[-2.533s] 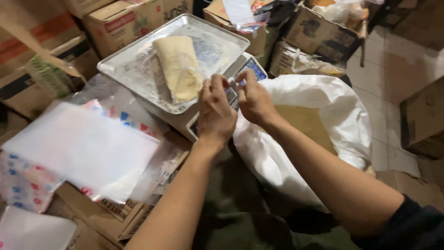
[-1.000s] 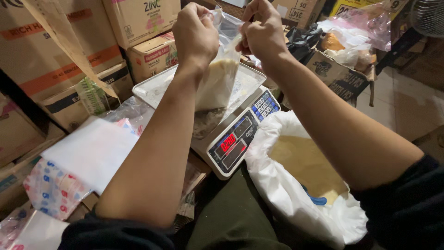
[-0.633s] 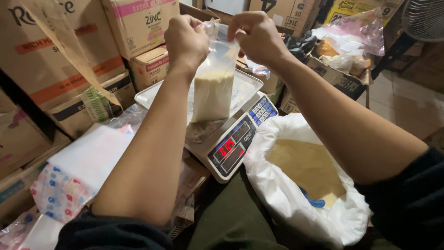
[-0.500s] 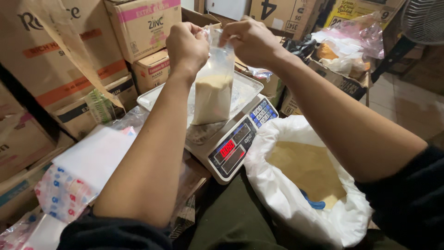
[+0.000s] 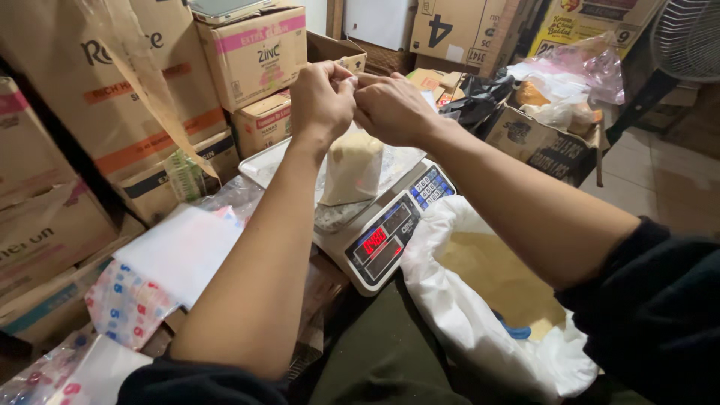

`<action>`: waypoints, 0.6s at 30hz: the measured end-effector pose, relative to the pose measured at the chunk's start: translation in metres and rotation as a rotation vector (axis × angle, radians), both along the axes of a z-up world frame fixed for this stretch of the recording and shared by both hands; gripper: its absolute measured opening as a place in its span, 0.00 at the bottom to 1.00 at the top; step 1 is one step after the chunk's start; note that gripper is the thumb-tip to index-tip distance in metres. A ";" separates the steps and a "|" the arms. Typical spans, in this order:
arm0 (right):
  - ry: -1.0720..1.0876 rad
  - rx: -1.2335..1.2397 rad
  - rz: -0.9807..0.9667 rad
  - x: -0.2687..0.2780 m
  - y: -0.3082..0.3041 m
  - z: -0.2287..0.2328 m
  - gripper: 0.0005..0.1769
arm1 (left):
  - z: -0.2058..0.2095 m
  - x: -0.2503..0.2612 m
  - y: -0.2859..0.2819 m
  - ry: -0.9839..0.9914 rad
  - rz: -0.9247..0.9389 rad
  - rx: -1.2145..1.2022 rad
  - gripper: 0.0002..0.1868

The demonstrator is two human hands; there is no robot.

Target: The person scoops a yellow powder from a large sack into a plastic bag using a blue scoop, places the bag on a digital scale, and adjusts the amount to reach a target weight. The person then ties the bag closed and sets it aside before repeating the process with a new bag.

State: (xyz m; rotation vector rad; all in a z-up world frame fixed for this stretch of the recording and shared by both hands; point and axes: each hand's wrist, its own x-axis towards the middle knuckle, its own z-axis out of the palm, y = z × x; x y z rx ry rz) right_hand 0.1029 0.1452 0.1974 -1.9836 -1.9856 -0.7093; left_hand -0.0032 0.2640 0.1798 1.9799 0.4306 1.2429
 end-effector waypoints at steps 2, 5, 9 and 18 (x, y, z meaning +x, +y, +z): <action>0.002 0.064 0.044 -0.002 -0.002 -0.004 0.16 | -0.001 -0.004 -0.004 0.000 0.006 0.011 0.07; 0.032 0.113 0.105 -0.003 -0.009 -0.006 0.15 | -0.005 -0.009 -0.013 -0.096 -0.014 0.056 0.09; 0.062 0.236 0.139 -0.013 -0.026 0.000 0.15 | -0.013 -0.012 -0.028 -0.240 -0.174 -0.015 0.17; 0.259 0.236 -0.002 -0.061 -0.089 0.015 0.28 | -0.034 -0.066 -0.090 0.031 -0.656 -0.141 0.41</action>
